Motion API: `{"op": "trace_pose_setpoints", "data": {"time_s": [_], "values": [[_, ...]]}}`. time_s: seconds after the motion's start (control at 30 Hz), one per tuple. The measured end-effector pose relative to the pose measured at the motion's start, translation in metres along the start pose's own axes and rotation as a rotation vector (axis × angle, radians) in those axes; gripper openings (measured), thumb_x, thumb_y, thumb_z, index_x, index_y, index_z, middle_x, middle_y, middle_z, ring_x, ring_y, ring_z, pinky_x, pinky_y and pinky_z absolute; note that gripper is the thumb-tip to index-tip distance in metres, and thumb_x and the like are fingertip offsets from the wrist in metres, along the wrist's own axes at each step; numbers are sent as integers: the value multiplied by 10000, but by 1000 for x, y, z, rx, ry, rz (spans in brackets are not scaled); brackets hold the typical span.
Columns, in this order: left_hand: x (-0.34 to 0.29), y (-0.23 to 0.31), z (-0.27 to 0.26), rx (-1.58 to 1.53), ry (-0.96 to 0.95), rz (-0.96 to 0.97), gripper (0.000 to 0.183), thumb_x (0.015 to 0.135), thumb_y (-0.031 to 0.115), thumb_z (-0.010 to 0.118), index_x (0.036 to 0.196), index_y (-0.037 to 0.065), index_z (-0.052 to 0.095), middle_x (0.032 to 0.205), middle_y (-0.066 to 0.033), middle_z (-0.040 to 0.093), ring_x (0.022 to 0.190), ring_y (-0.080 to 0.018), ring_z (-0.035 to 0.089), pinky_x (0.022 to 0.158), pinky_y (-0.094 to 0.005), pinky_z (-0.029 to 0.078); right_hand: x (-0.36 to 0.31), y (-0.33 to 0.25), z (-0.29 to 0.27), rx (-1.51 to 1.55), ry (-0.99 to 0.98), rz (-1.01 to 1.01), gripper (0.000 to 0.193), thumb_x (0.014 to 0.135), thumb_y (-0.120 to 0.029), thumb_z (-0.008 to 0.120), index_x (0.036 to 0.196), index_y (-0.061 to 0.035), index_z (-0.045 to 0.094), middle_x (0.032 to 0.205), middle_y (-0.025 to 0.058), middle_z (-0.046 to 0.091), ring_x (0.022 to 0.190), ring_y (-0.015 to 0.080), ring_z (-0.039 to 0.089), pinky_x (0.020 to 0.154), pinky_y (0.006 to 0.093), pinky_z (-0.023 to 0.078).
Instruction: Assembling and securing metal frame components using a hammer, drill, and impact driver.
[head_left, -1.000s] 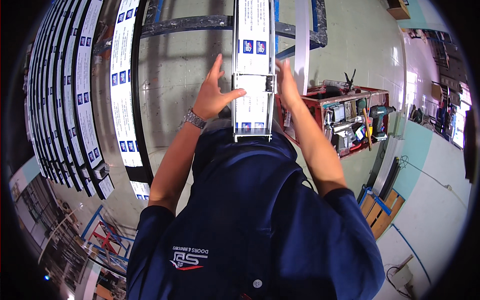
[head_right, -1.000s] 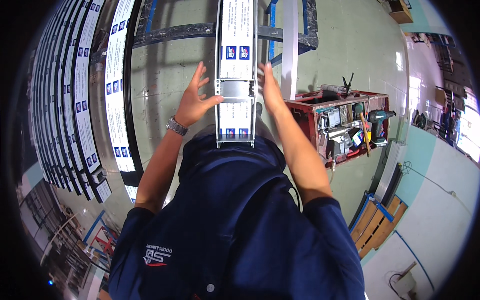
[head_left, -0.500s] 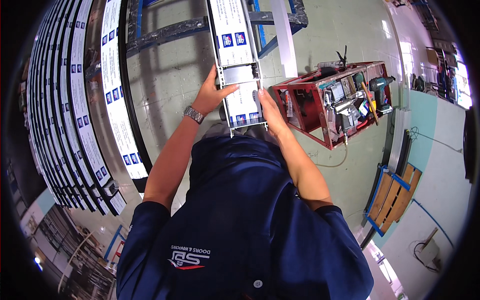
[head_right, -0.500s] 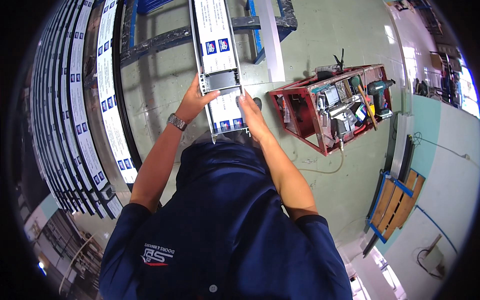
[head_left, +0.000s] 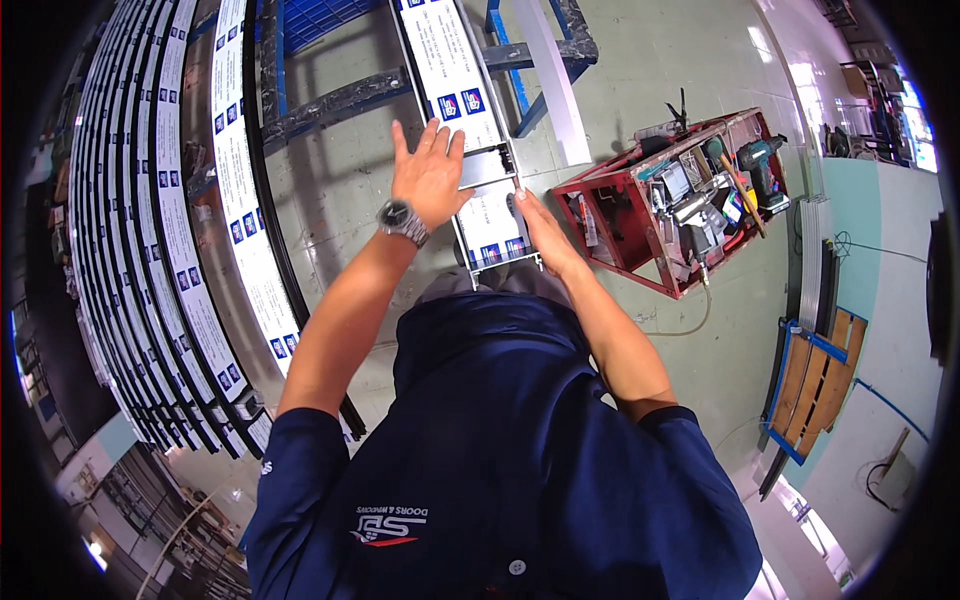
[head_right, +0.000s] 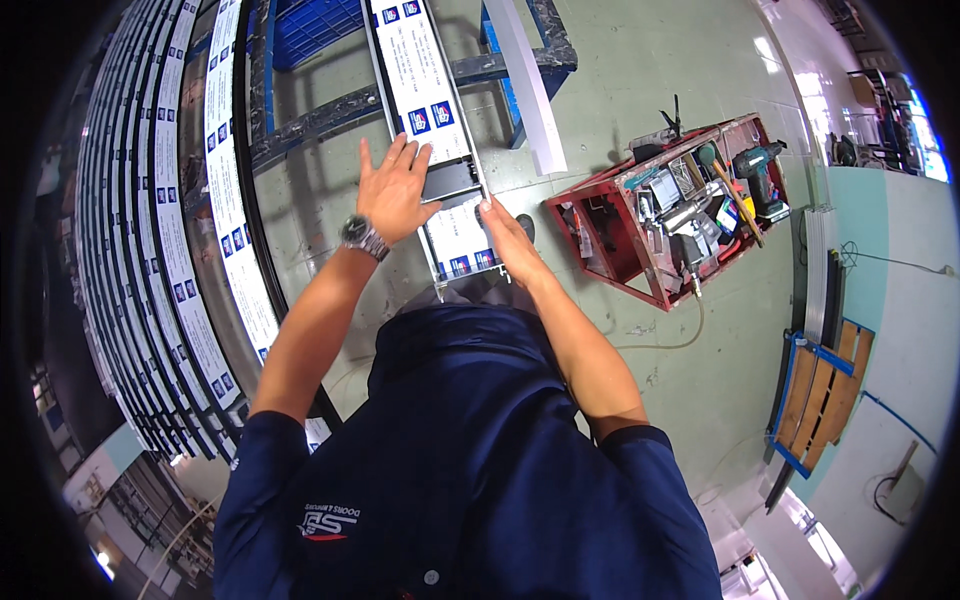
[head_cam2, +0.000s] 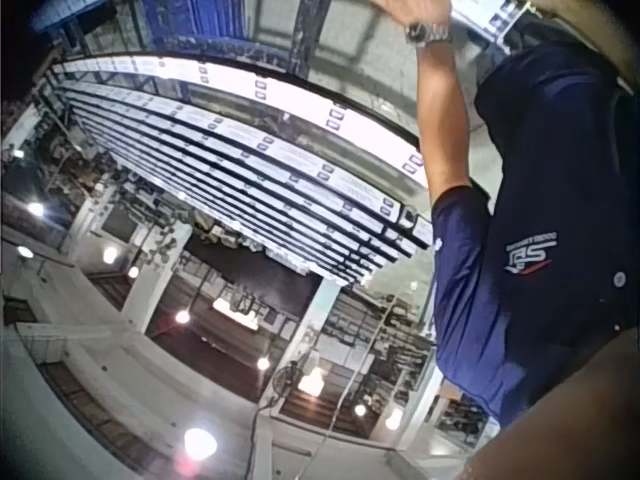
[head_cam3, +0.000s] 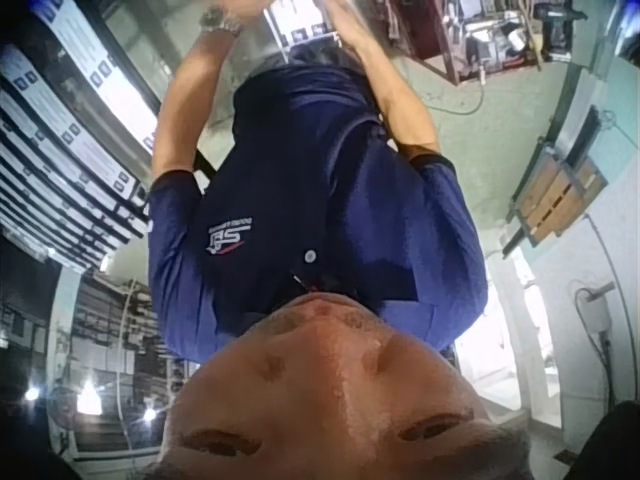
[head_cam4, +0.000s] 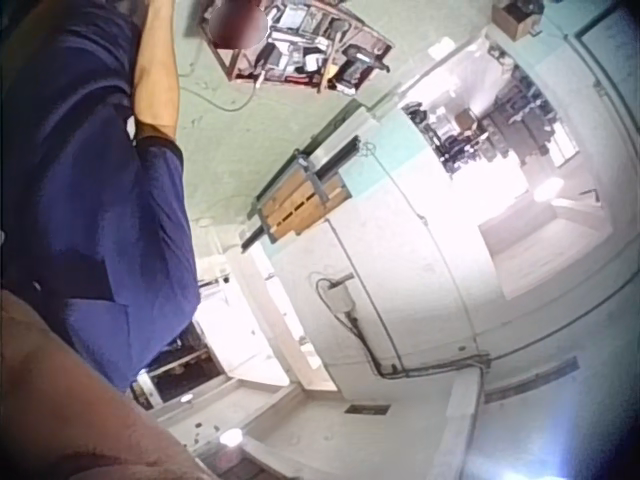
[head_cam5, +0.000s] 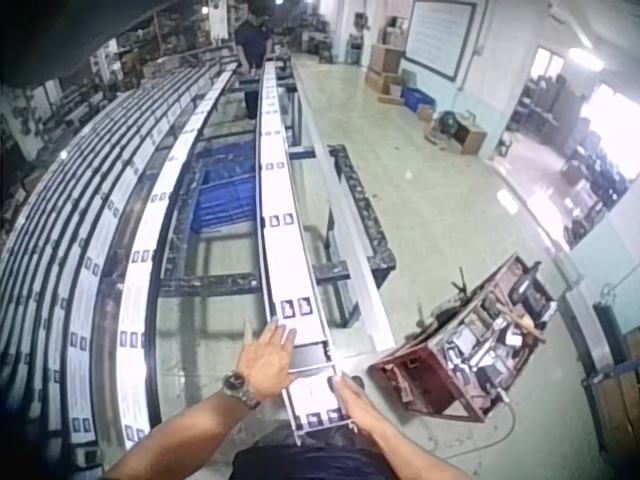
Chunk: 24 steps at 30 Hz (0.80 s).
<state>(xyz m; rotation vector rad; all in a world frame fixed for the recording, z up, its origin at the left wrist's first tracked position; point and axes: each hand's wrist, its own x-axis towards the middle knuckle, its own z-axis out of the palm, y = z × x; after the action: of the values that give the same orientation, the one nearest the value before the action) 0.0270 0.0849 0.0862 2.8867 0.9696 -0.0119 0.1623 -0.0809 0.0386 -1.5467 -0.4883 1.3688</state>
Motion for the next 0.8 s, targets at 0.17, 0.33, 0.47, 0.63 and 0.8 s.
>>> {"op": "trace_pose_setpoints", "data": {"time_s": [0.17,0.33,0.47,0.63,0.8], "values": [[23,3,-8,131,-228,87,585,724,278,745,1180,-60,598,1098,-186,687,1197,-335,568,1130,-707,155,-2,-9,1,-9,26,31,677,1032,-492,447,1522,-33,359,1494,151,459,1396,237,389,1156,325,270],[40,8,-17,87,-315,98,553,687,225,718,1159,-32,588,1031,-256,672,1165,-373,588,1150,-644,217,6,-15,-4,2,17,57,663,1029,-493,455,1478,-6,427,1453,160,507,1364,223,432,1140,308,286],[31,4,-6,102,-348,78,653,677,307,764,1223,3,575,1092,-239,664,1209,-375,570,1125,-679,239,0,4,0,-47,65,33,706,1027,-523,434,1497,3,388,1502,177,449,1412,242,378,1163,316,256],[39,16,-31,92,-531,25,886,647,433,818,1409,130,480,1293,-258,581,1283,-376,519,1096,-725,234,4,41,-18,244,-49,22,747,1038,-576,338,1562,-51,252,1557,183,347,1427,247,354,1177,352,258],[44,4,-19,106,-314,75,965,641,373,785,1450,8,408,1483,-312,397,1376,-440,414,1129,-704,187,-16,48,-18,508,155,155,779,1011,-637,331,1515,-44,342,1305,136,561,1164,217,567,1013,353,433]]}}
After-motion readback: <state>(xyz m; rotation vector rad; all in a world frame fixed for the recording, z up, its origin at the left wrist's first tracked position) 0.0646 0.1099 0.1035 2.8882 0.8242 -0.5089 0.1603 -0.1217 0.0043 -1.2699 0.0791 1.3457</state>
